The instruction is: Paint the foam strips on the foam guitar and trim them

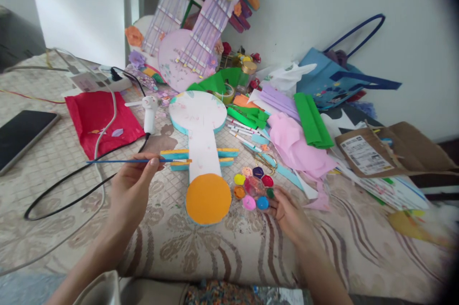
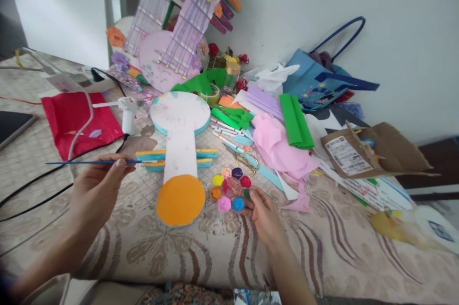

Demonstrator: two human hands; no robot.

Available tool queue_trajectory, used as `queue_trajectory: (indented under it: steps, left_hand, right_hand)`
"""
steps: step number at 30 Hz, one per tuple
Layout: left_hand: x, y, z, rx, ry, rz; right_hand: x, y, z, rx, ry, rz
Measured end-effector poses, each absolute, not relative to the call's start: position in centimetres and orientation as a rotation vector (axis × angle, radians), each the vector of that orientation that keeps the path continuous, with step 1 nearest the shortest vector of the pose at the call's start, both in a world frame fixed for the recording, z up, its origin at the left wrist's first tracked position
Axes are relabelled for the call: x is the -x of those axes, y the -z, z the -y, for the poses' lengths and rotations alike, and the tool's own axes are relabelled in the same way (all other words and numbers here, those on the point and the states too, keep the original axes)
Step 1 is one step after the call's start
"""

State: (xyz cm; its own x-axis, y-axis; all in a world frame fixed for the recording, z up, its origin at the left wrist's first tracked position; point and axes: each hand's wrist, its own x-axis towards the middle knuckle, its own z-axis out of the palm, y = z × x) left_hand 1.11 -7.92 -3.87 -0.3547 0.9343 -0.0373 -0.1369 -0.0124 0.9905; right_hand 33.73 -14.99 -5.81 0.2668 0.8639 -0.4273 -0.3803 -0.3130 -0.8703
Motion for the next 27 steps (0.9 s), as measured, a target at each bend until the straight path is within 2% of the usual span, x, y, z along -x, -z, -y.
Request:
queue_trajectory:
  steps: [5,12,20,24,27]
  left_hand:
    - [-1.4,3.4,8.1,-0.944,-1.506,-1.395]
    - [-2.2,2.7,8.1,-0.988,-1.477,-1.367]
    - [-4.2,1.2,8.1,-1.388,-1.398,-1.364]
    - [-6.7,-0.3,7.4,-1.894,-1.192,-1.305]
    - [-8.7,-0.8,6.8,-2.206,-1.238,-1.138]
  right_hand:
    - [-35.2,5.1,14.9,1.607,-1.194,0.757]
    - [-37.4,4.0,14.2,1.880,-0.754,1.255]
    - [-32.9,-1.8,12.0,1.516,-0.802,1.580]
    - [-28.6,-5.7,10.3,1.219,-0.623,1.951]
    - [-25.9,-7.3,9.3,1.045,-0.381,2.127]
